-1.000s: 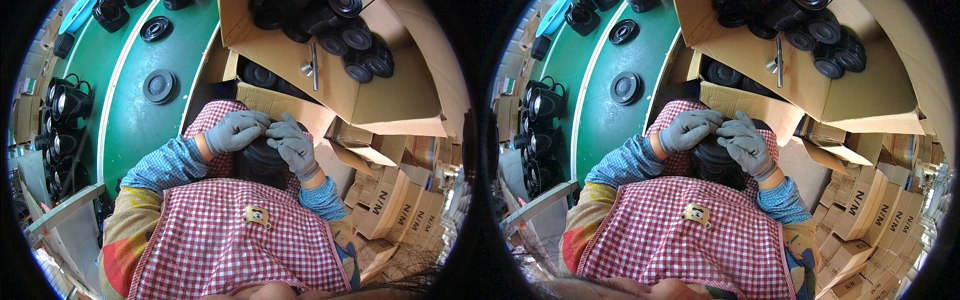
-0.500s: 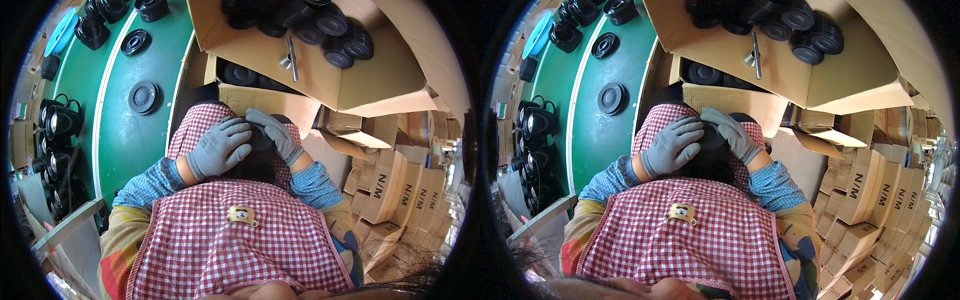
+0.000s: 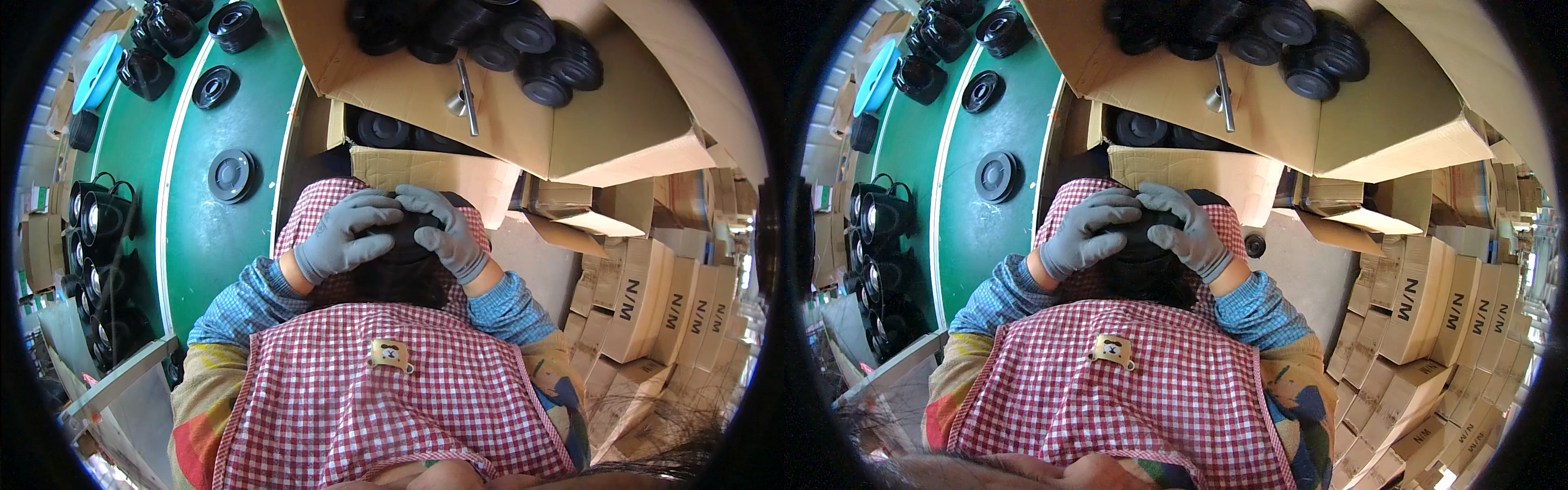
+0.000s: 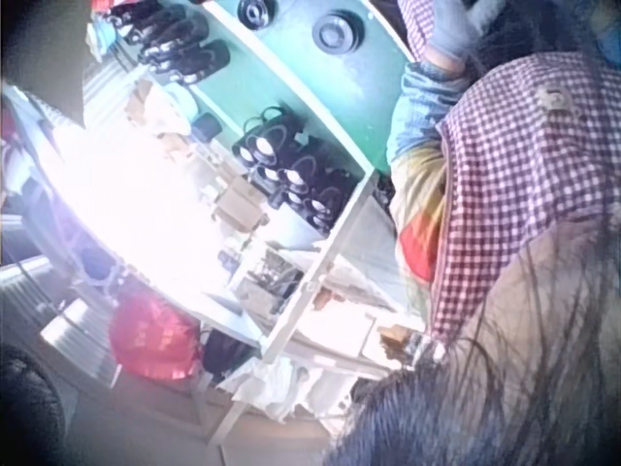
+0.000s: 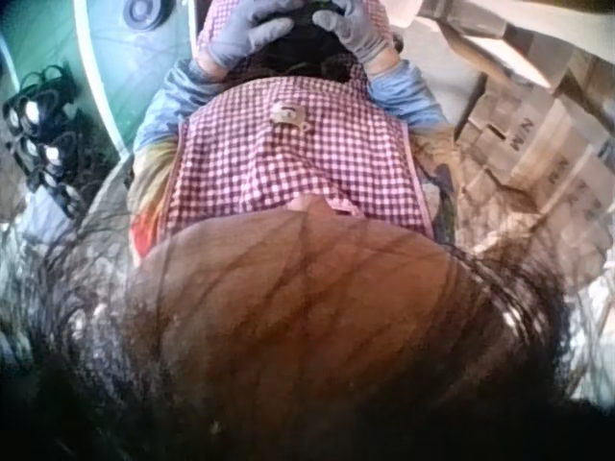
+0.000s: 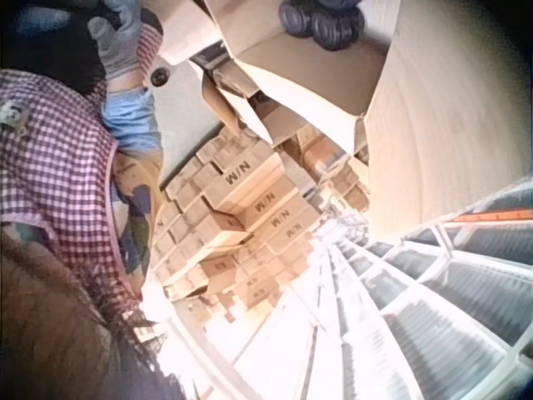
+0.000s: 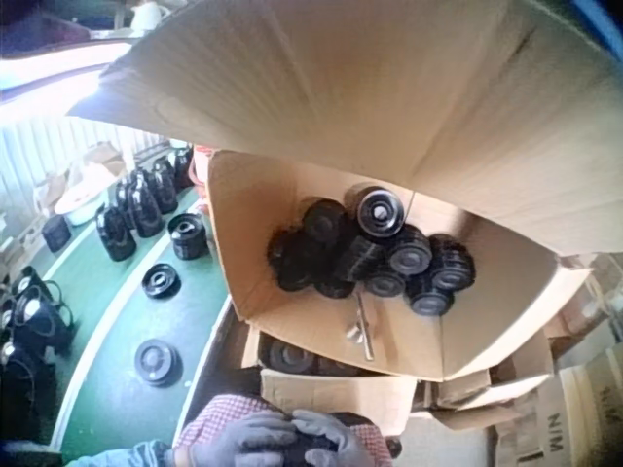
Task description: The person repeatedly picks up black kettle bodies and lids from a cardboard box, places the lids onto the bodies, and uses a metal tool to tighten or secure them. Completed units are placed on a green table. The process is repeated for multiple kettles.
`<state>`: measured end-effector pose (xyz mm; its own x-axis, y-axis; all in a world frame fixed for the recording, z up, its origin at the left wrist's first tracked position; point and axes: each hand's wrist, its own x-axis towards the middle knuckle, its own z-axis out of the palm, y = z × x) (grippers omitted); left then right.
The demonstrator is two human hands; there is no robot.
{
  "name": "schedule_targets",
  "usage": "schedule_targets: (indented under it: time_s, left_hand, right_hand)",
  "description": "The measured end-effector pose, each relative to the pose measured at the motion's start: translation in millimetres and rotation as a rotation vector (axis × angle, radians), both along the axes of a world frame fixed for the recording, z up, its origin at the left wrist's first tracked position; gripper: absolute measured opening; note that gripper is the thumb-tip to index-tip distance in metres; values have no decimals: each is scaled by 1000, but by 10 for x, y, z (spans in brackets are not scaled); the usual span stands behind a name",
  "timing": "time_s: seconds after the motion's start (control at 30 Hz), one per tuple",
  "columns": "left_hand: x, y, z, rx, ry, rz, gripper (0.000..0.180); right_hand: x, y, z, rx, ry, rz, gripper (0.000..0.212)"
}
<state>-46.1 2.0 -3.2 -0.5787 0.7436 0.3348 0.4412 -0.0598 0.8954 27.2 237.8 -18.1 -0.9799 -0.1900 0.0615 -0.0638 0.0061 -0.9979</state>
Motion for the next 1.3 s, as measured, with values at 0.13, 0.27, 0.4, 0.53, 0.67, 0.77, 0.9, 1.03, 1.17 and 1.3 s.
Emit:
schedule_targets:
  time_s: [0.13,0.27,0.4,0.53,0.67,0.77,0.9,1.03,1.17,1.3]
  left_hand:
    - [-2,82,27,53,6,48,28]
    - [-44,64,-56,64,109,24,26]
    - [-26,58,-87,80,149,27,27]
    - [-16,35,-161,103,127,-12,28]
    - [-110,-5,-199,117,79,-159,29]
    - [-89,14,-35,10,56,-142,37]
    - [112,21,571,-221,349,12,58]
    - [236,195,397,-350,406,56,84]
    - [-144,-86,35,-502,365,187,98]
    - [163,132,507,-389,544,28,103]
  right_hand:
    - [-1,-33,-19,-69,-50,-66,61]
    - [26,-33,-114,-61,74,-65,58]
    - [6,9,-156,8,160,-20,58]
    - [40,0,-111,68,142,-5,59]
    - [171,-98,43,307,165,-64,61]
    - [31,36,-3,160,140,37,65]
    - [-239,131,52,286,161,-1,74]
    - [-265,-26,-21,-78,-128,138,69]
    - [38,17,87,389,305,103,61]
    - [-236,109,-292,274,251,95,53]
